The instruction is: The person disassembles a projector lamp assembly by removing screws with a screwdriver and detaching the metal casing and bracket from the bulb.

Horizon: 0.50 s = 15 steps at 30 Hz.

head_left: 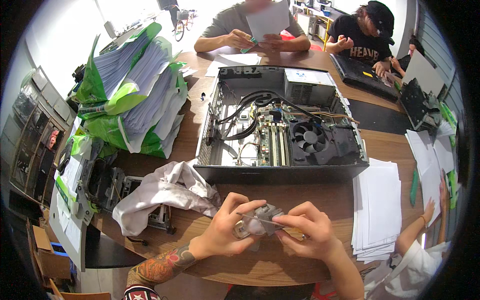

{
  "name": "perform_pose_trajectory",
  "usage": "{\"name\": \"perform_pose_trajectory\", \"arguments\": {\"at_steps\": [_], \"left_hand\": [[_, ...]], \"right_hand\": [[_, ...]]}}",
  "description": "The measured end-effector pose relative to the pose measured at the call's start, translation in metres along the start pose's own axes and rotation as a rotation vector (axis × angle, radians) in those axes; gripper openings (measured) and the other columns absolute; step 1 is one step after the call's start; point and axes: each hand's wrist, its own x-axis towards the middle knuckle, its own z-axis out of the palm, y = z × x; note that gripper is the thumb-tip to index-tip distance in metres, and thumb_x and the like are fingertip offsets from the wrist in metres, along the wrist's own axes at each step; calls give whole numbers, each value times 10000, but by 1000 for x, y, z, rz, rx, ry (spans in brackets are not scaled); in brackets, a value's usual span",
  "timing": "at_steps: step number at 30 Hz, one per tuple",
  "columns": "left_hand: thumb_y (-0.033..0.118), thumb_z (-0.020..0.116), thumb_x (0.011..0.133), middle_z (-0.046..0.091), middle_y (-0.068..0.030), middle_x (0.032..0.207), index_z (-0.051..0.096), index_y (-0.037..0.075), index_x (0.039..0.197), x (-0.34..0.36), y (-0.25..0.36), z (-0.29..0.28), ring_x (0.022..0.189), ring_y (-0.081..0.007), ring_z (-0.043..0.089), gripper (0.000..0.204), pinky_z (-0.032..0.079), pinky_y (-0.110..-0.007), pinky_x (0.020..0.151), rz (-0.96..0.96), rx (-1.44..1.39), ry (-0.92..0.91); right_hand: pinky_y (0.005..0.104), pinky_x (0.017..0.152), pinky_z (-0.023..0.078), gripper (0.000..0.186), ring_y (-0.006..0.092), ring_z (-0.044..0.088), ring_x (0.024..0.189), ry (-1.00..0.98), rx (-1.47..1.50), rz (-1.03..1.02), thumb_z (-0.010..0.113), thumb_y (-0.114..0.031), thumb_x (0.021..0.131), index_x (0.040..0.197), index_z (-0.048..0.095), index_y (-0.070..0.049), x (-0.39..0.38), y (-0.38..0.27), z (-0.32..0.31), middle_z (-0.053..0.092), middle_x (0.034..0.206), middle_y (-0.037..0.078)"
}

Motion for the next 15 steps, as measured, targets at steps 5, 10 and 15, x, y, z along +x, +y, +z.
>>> {"name": "perform_pose_trajectory", "arguments": {"at_steps": [5, 10, 15], "left_hand": [[126, 825, 600, 519, -157, 1090, 597, 88, 1285, -1, -2, 0, 992, -306, 557, 723, 483, -382, 846, -25, 6, 9], [116, 841, 582, 515, -149, 1090, 606, 110, 1280, -2, -7, -1, 1005, -307, 551, 736, 484, -389, 850, 40, -10, 35], [50, 815, 602, 483, -151, 1103, 589, 138, 1305, -1, -4, -2, 994, -306, 543, 744, 492, -394, 863, 49, -13, 36]], "right_hand": [[306, 561, 550, 461, 197, 634, 673, 19, 13, -45, 806, -13, 711, 1149, 697, -103, -3, 3, 5, 618, 885, 81], [304, 577, 554, 472, 198, 633, 698, 63, 48, 28, 817, -24, 710, 1159, 690, -91, -3, -1, 6, 613, 911, 92], [299, 587, 552, 516, 210, 633, 713, -1, -22, -31, 830, -36, 700, 1190, 669, -65, -1, 0, 2, 609, 905, 100]]}}
